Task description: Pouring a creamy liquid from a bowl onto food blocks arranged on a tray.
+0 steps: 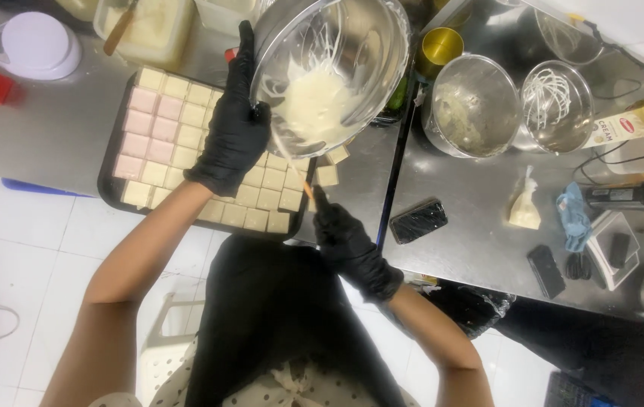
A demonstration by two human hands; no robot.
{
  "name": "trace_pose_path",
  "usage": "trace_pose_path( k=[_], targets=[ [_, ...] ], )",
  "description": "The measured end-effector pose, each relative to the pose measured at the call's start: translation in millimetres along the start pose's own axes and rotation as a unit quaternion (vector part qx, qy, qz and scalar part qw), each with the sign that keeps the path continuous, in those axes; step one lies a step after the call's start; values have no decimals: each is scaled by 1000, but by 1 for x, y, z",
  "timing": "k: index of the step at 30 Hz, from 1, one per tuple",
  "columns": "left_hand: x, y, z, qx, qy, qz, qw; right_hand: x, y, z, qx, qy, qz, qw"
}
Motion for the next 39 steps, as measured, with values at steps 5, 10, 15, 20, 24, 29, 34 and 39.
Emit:
trace_pose_path(
  k=[5, 10, 15, 20, 24, 29, 34, 39],
  targets=[
    [-2, 7, -3, -10, 18, 64, 998, 47, -11, 11, -39, -1, 6, 999],
    [-13, 27, -1, -6, 89, 92, 992, 89, -97, 35, -78, 147, 156, 974],
    [-33, 60, 2, -30, 91, 141, 985, 146, -148, 80, 129, -23, -158, 979],
    [-45, 82, 4, 34, 29, 48, 998, 224, -108, 98, 68, 45, -206, 975],
    [-67, 90, -5, 33, 41, 80, 995, 238, -94, 94, 4, 113, -17, 993],
    [-67, 97, 1, 45, 72, 62, 994, 304, -70, 101, -11, 118, 201, 972],
    [-72, 106, 6, 39, 82, 94, 991, 221, -118, 95, 61, 88, -170, 980],
    [-85, 117, -2, 47, 80, 77, 993, 259, -78, 77, -35, 198, 120, 972]
  ],
)
Point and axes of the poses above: each hand's wrist, its own z-axis towards the middle knuckle, its own y-axis out of the palm, x = y × z, the point moved 3 cm from there along z, towards the middle knuckle, and after that the axes turned 13 degrees about y, right-handed, at the moved point
